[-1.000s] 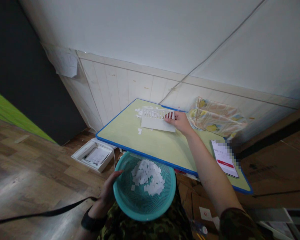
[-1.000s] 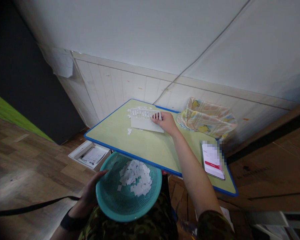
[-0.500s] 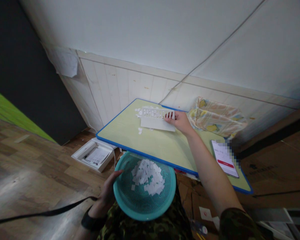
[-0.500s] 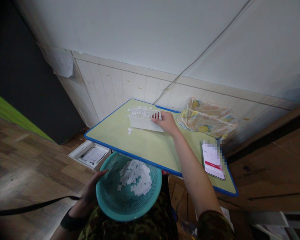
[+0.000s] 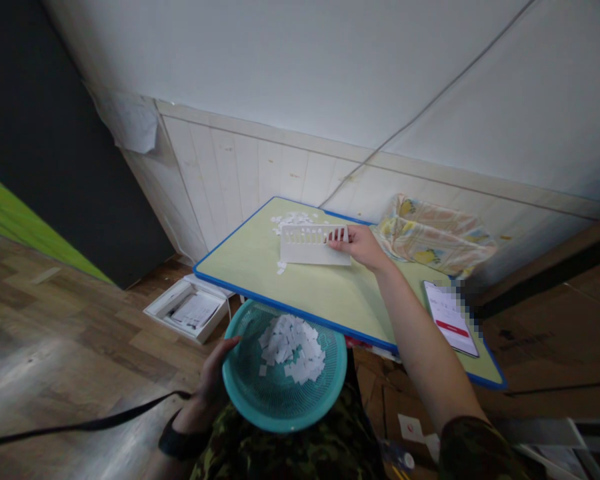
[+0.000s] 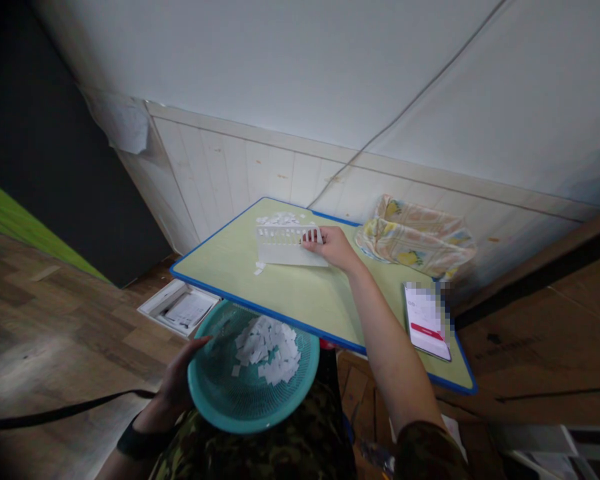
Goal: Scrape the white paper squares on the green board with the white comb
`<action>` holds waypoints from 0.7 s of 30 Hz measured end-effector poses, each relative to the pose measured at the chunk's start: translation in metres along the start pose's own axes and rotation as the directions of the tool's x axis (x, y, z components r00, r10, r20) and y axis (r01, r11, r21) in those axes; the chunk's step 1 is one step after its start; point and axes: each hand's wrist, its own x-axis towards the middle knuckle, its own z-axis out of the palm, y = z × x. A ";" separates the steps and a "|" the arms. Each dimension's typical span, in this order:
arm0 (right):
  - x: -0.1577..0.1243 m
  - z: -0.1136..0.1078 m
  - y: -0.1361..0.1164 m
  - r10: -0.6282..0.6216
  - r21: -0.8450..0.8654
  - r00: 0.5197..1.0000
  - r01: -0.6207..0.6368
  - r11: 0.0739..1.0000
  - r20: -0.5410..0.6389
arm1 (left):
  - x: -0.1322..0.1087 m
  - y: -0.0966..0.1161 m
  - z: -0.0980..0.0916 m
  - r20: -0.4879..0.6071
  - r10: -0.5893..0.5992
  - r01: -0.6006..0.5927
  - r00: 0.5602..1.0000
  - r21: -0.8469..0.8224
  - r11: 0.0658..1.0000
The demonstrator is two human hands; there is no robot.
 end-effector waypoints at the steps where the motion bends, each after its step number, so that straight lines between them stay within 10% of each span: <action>1: 0.000 -0.001 -0.002 0.000 0.018 1.000 0.000 1.000 0.028 | 0.000 0.000 0.000 -0.002 0.005 -0.005 1.000 -0.005 1.000; 8: -0.018 -0.010 -0.019 0.038 0.090 0.982 -0.056 0.994 0.186 | -0.004 0.005 0.004 -0.028 0.033 -0.034 0.999 -0.035 0.999; 16: -0.084 0.007 -0.027 0.093 -0.065 0.986 -0.103 0.993 -0.136 | -0.005 0.010 0.000 -0.018 0.040 -0.041 0.999 -0.053 0.998; 21: -0.108 0.024 -0.031 0.107 -0.102 0.990 -0.116 0.988 -0.093 | -0.008 0.014 0.002 -0.001 0.045 -0.045 0.999 -0.057 0.997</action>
